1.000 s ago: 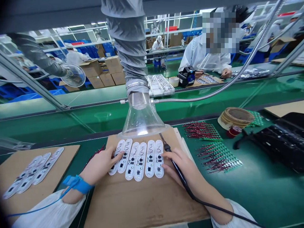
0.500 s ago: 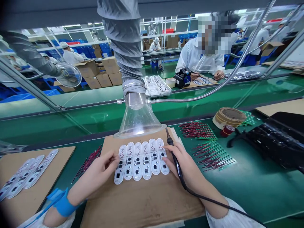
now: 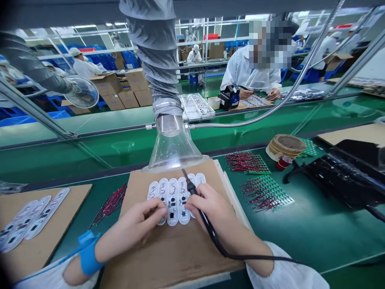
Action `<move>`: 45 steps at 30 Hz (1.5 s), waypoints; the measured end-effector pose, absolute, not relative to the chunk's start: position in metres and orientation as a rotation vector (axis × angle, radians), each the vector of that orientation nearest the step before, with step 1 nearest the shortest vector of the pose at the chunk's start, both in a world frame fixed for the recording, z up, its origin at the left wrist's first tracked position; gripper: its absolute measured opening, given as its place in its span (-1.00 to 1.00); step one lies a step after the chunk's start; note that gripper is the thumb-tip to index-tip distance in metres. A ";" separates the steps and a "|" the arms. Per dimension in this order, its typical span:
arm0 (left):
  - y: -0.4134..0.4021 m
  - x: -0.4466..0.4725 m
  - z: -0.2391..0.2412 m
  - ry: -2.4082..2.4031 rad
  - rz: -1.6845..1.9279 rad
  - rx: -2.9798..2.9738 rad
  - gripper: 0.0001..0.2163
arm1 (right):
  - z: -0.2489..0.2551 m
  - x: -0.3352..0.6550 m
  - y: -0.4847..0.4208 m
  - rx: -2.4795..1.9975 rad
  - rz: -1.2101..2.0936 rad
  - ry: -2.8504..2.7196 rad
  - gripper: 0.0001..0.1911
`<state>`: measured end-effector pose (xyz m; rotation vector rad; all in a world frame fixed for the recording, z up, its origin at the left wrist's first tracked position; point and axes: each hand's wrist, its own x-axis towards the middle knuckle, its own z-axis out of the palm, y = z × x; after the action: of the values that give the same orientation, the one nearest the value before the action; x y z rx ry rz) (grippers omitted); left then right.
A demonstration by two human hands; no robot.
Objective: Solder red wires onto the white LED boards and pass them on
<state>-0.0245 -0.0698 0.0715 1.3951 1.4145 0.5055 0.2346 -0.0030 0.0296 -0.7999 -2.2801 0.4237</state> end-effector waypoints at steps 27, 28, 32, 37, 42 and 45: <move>-0.043 -0.098 0.024 1.773 1.060 1.858 -0.81 | 0.011 0.270 0.008 -0.972 0.914 -1.638 -0.56; -0.043 -0.099 0.024 1.776 1.057 1.859 -0.81 | 0.010 0.270 0.007 -0.969 0.922 -1.652 -0.57; -0.043 -0.099 0.024 1.777 1.046 1.873 -0.82 | 0.008 0.272 0.006 -0.982 0.921 -1.720 -0.60; -0.042 -0.098 0.025 1.759 1.045 1.881 -0.82 | 0.009 0.272 0.006 -1.019 0.921 -1.774 -0.56; -0.042 -0.098 0.024 1.736 1.031 1.902 -0.82 | 0.013 0.272 0.007 -0.998 0.912 -1.800 -0.59; -0.042 -0.098 0.023 1.722 1.016 1.915 -0.81 | 0.015 0.271 0.008 -1.002 0.902 -1.816 -0.56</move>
<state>-0.0984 -0.0423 0.0228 1.9146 1.7223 1.0163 0.2706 0.0078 0.0145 -1.0020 -1.8161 0.9016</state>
